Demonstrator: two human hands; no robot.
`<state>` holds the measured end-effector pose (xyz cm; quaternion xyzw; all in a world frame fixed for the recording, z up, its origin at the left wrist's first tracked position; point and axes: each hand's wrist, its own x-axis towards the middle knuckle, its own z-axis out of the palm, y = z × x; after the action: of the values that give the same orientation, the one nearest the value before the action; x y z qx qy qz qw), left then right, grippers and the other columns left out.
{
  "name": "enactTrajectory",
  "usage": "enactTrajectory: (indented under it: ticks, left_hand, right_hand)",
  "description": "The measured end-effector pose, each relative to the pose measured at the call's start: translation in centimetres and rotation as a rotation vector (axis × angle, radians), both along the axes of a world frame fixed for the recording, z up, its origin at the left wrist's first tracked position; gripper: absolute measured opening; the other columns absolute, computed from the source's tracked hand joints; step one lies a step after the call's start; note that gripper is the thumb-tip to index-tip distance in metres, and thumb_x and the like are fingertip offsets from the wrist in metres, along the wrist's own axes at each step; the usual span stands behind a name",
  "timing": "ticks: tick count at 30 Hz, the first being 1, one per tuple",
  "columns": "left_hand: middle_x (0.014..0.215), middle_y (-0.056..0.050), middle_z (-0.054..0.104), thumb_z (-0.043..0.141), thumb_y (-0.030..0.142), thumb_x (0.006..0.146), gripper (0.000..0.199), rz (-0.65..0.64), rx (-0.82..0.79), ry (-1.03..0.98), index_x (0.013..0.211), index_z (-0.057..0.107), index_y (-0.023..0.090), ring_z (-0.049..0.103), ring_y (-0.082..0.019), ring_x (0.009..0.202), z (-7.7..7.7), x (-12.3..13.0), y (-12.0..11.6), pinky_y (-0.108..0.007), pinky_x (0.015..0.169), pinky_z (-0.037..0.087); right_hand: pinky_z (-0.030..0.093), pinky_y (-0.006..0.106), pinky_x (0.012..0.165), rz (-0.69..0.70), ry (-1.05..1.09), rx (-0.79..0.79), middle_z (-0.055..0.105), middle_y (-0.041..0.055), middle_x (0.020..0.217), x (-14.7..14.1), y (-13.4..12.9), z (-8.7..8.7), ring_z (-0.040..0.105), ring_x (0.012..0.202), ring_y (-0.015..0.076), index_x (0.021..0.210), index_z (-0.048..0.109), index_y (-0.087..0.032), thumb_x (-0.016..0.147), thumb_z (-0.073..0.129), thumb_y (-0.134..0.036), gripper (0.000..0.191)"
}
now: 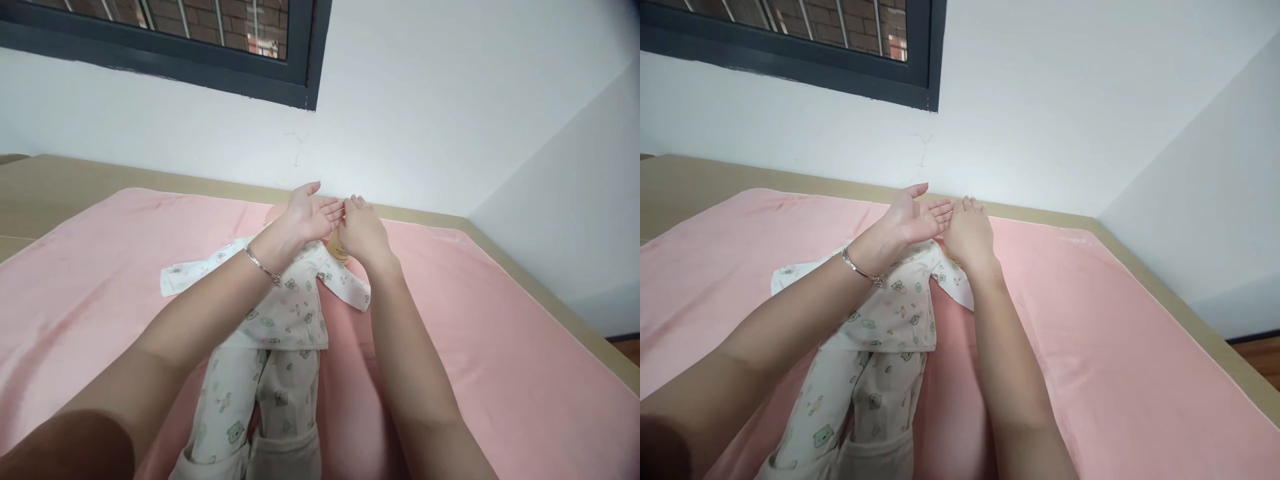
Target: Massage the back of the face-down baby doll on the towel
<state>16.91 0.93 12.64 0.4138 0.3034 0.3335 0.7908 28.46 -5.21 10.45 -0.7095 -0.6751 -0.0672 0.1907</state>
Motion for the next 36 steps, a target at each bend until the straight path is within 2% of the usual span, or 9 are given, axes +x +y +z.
enactTrajectory:
  ticks: [5,10,15,21,25,29,31,33,36]
  left_hand:
    - [0.148,-0.020,0.057,0.033,0.048,0.094,0.073,0.009,-0.013,-0.013,0.157,0.038,0.011,0.059,-0.028,0.137,0.6,-2.4,-2.0,-0.039,0.108,0.056]
    - [0.144,-0.019,0.061,0.037,0.040,0.095,0.066,0.028,-0.054,-0.039,0.156,0.037,0.014,0.062,-0.029,0.135,1.3,-7.1,-4.6,-0.043,0.110,0.055]
    - [0.148,-0.022,0.058,0.045,0.030,0.096,0.062,0.113,-0.148,-0.111,0.151,0.039,0.003,0.066,-0.026,0.128,2.3,-11.9,-6.3,-0.034,0.110,0.055]
    - [0.135,-0.015,0.069,0.025,0.024,0.101,0.057,0.235,-0.068,-0.110,0.153,0.038,0.003,0.069,-0.019,0.123,4.3,-15.8,-6.6,-0.031,0.097,0.058]
    - [0.128,-0.009,0.072,0.019,0.017,0.095,0.062,0.298,0.051,-0.046,0.149,0.048,0.006,0.063,-0.016,0.127,5.3,-17.5,-6.8,-0.025,0.088,0.052]
    - [0.135,-0.009,0.057,-0.005,0.012,0.073,0.090,0.329,0.167,0.059,0.137,0.057,0.002,0.036,-0.032,0.135,5.7,-18.4,-7.5,-0.031,0.062,0.037]
    - [0.134,-0.009,0.061,0.004,0.018,0.081,0.081,0.346,0.171,0.053,0.138,0.060,0.006,0.036,-0.036,0.136,5.7,-18.5,-8.0,-0.032,0.065,0.040]
    - [0.132,-0.007,0.068,0.015,0.025,0.094,0.067,0.342,0.175,0.084,0.145,0.058,0.017,0.046,-0.033,0.138,5.7,-18.4,-8.5,-0.033,0.075,0.048]
    - [0.136,-0.005,0.067,0.006,0.027,0.100,0.068,0.287,0.223,0.120,0.155,0.046,0.020,0.052,-0.026,0.139,5.7,-17.9,-9.2,-0.035,0.086,0.051]
  right_hand:
    - [0.029,0.058,0.123,-0.052,-0.055,0.044,0.045,0.0283,0.155,-0.5,0.2,-0.6,0.036,0.151,0.0386,0.142,0.048,0.003,0.092,0.038,-0.015,0.054]
    - [0.027,0.058,0.124,-0.128,-0.098,0.043,0.042,0.0301,0.157,-1.6,0.2,-1.0,0.032,0.153,0.0401,0.141,0.045,0.003,0.088,0.046,-0.015,0.056]
    - [0.025,0.055,0.126,-0.185,-0.151,0.051,0.034,0.0362,0.159,-2.6,0.4,-1.5,0.026,0.155,0.0417,0.142,0.043,0.004,0.087,0.052,-0.020,0.061]
    - [0.027,0.061,0.123,-0.268,-0.155,0.011,0.025,0.0325,0.164,-2.8,1.0,-2.0,0.018,0.158,0.0410,0.147,0.035,0.001,0.086,0.055,-0.026,0.070]
    - [0.031,0.057,0.123,-0.275,-0.133,-0.023,0.030,0.0302,0.163,-3.0,0.7,-1.2,0.022,0.157,0.0397,0.149,0.036,-0.003,0.090,0.052,-0.030,0.067]
    - [0.030,0.056,0.124,-0.281,-0.139,-0.056,0.029,0.0304,0.163,-3.4,0.2,-0.7,0.024,0.156,0.0392,0.149,0.038,0.000,0.090,0.049,-0.028,0.066]
    - [0.029,0.058,0.124,-0.287,-0.145,-0.050,0.026,0.0288,0.165,-3.4,0.1,-0.8,0.023,0.157,0.0394,0.151,0.036,0.000,0.090,0.050,-0.029,0.069]
    - [0.027,0.060,0.125,-0.264,-0.136,-0.027,0.024,0.0273,0.167,-3.2,0.0,-1.1,0.022,0.157,0.0397,0.154,0.033,-0.002,0.091,0.048,-0.031,0.071]
    - [0.025,0.060,0.126,-0.245,-0.138,-0.024,0.023,0.0292,0.167,-2.9,-0.1,-1.4,0.020,0.158,0.0397,0.156,0.027,0.003,0.092,0.046,-0.033,0.076]
